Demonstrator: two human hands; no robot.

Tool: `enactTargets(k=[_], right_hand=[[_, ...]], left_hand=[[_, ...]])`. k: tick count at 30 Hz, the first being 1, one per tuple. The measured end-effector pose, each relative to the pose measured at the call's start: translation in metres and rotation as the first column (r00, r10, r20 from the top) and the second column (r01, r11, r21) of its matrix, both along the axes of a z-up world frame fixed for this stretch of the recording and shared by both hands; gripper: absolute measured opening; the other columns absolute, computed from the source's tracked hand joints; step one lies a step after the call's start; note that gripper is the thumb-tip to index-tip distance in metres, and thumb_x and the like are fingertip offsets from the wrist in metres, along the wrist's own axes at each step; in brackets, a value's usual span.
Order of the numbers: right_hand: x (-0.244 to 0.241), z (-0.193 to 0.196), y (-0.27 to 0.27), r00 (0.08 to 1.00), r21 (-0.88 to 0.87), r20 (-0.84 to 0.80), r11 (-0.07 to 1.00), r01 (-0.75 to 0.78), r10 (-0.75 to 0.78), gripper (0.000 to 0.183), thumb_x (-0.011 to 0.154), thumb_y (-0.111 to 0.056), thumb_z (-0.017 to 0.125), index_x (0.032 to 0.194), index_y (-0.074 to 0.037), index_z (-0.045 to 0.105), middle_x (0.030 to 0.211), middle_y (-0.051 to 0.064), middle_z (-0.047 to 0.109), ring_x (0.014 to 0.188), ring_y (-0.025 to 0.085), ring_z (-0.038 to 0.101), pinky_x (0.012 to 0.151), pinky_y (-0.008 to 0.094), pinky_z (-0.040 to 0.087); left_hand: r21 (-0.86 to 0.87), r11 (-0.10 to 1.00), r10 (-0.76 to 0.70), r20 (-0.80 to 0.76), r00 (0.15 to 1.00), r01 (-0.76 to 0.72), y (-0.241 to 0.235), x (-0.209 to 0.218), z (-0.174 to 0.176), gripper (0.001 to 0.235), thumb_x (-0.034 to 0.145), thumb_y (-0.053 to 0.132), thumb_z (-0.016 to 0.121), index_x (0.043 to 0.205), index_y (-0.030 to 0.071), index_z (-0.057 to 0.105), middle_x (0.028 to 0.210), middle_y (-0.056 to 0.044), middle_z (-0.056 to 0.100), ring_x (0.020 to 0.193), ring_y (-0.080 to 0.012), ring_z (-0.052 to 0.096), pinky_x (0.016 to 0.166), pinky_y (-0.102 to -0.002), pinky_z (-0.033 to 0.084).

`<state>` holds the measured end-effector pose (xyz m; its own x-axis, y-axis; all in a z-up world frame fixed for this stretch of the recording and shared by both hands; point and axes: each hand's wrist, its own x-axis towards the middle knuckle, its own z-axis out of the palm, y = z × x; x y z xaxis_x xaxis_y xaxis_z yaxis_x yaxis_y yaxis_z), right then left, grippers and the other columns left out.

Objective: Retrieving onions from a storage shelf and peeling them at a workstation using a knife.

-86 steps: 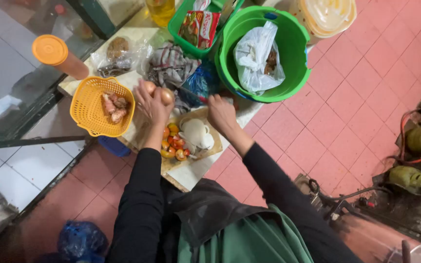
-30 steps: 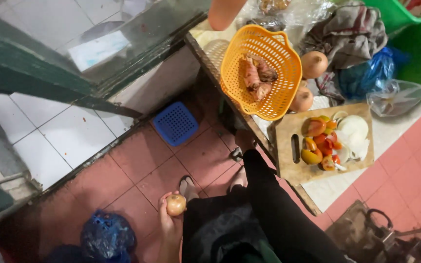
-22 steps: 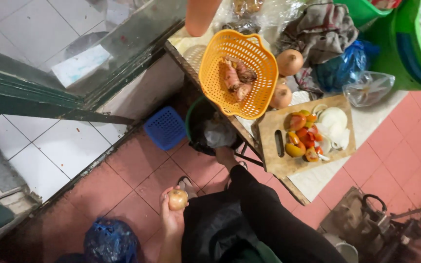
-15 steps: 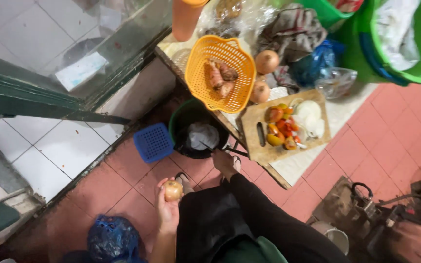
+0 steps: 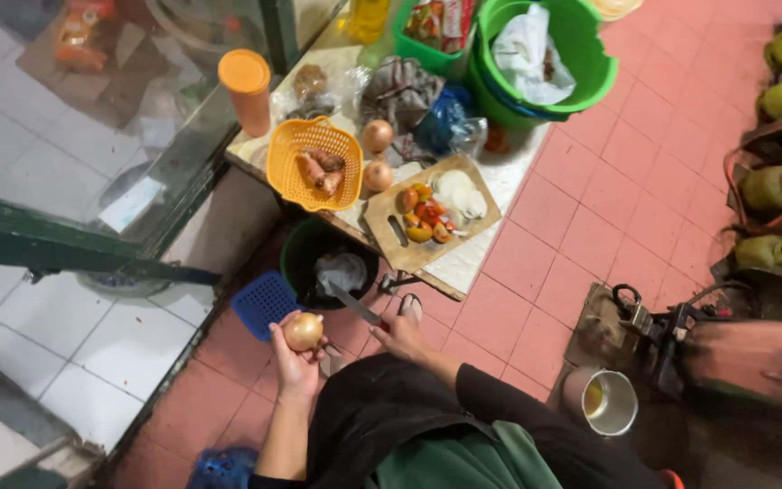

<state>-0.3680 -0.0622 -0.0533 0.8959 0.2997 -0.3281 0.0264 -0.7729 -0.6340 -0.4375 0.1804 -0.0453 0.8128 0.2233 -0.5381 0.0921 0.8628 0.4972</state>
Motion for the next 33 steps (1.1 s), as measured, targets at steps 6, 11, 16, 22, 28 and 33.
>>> enactTargets(k=[6, 11, 16, 22, 28, 33], right_hand=[[0.008, 0.058, 0.006, 0.987, 0.137, 0.144, 0.989, 0.056, -0.076, 0.031, 0.091, -0.034, 0.070, 0.102, -0.006, 0.074, 0.074, 0.018, 0.069, 0.068, 0.034, 0.069, 0.063, 0.046, 0.053], [0.025, 0.065, -0.004, 0.971, 0.228, 0.238, 0.973, -0.028, -0.028, 0.041, 0.099, -0.029, 0.067, 0.131, -0.003, 0.062, 0.089, 0.019, 0.070, 0.078, 0.032, 0.069, 0.068, 0.043, 0.053], [0.033, 0.049, -0.011, 0.991, 0.515, 0.134, 0.855, -0.055, -0.018, 0.035, 0.112, -0.021, 0.061, 0.138, 0.003, 0.059, 0.110, 0.016, 0.070, 0.094, 0.024, 0.064, 0.079, 0.039, 0.053], [0.028, 0.126, 0.021, 0.993, 0.445, -0.056, 0.888, 0.114, -0.100, 0.035, 0.099, -0.019, 0.068, 0.127, -0.002, 0.059, 0.086, 0.013, 0.069, 0.071, 0.018, 0.064, 0.065, 0.035, 0.054], [0.019, 0.154, 0.047, 0.952, 0.364, 0.205, 0.886, -0.289, 0.226, 0.038, 0.103, -0.021, 0.063, 0.140, -0.012, 0.061, 0.098, 0.013, 0.077, 0.083, 0.020, 0.075, 0.073, 0.034, 0.059], [0.036, 0.217, 0.066, 0.911, 0.355, 0.047, 0.845, -0.400, 0.411, 0.052, 0.110, -0.031, 0.046, 0.160, -0.019, 0.038, 0.096, 0.017, 0.074, 0.084, 0.031, 0.074, 0.078, 0.042, 0.056]], left_hand=[[0.067, 0.984, -0.167, 0.052, 0.985, 0.164, -0.014, 0.026, 0.080, 0.042, 0.097, 0.041, 0.061, 0.130, 0.018, 0.048, 0.122, -0.008, 0.066, 0.094, -0.0263, 0.071, 0.073, -0.034, 0.057], [0.119, 0.980, -0.180, 0.176, 0.968, 0.161, -0.034, 0.031, 0.093, 0.049, 0.096, 0.044, 0.065, 0.132, 0.016, 0.046, 0.119, -0.012, 0.065, 0.094, -0.0285, 0.071, 0.069, -0.035, 0.056], [0.118, 0.978, -0.198, 0.246, 0.949, 0.173, -0.037, 0.035, 0.091, 0.073, 0.091, 0.054, 0.071, 0.149, 0.015, 0.050, 0.131, -0.005, 0.061, 0.106, -0.0184, 0.063, 0.079, -0.031, 0.052], [0.197, 0.977, -0.149, 0.330, 0.932, 0.086, -0.034, 0.031, 0.092, 0.077, 0.078, 0.040, 0.087, 0.140, 0.013, 0.051, 0.131, -0.001, 0.059, 0.118, -0.0152, 0.061, 0.099, -0.033, 0.055], [0.293, 0.953, -0.110, 0.084, 0.990, 0.081, -0.021, 0.012, 0.093, 0.068, 0.090, 0.048, 0.078, 0.137, 0.007, 0.052, 0.124, -0.011, 0.060, 0.105, -0.0211, 0.061, 0.082, -0.035, 0.050], [0.573, 0.820, -0.117, 0.158, 0.981, 0.006, -0.025, 0.027, 0.153, 0.073, 0.093, 0.067, 0.057, 0.137, 0.009, 0.048, 0.135, -0.004, 0.057, 0.119, -0.0157, 0.062, 0.098, -0.031, 0.055]])
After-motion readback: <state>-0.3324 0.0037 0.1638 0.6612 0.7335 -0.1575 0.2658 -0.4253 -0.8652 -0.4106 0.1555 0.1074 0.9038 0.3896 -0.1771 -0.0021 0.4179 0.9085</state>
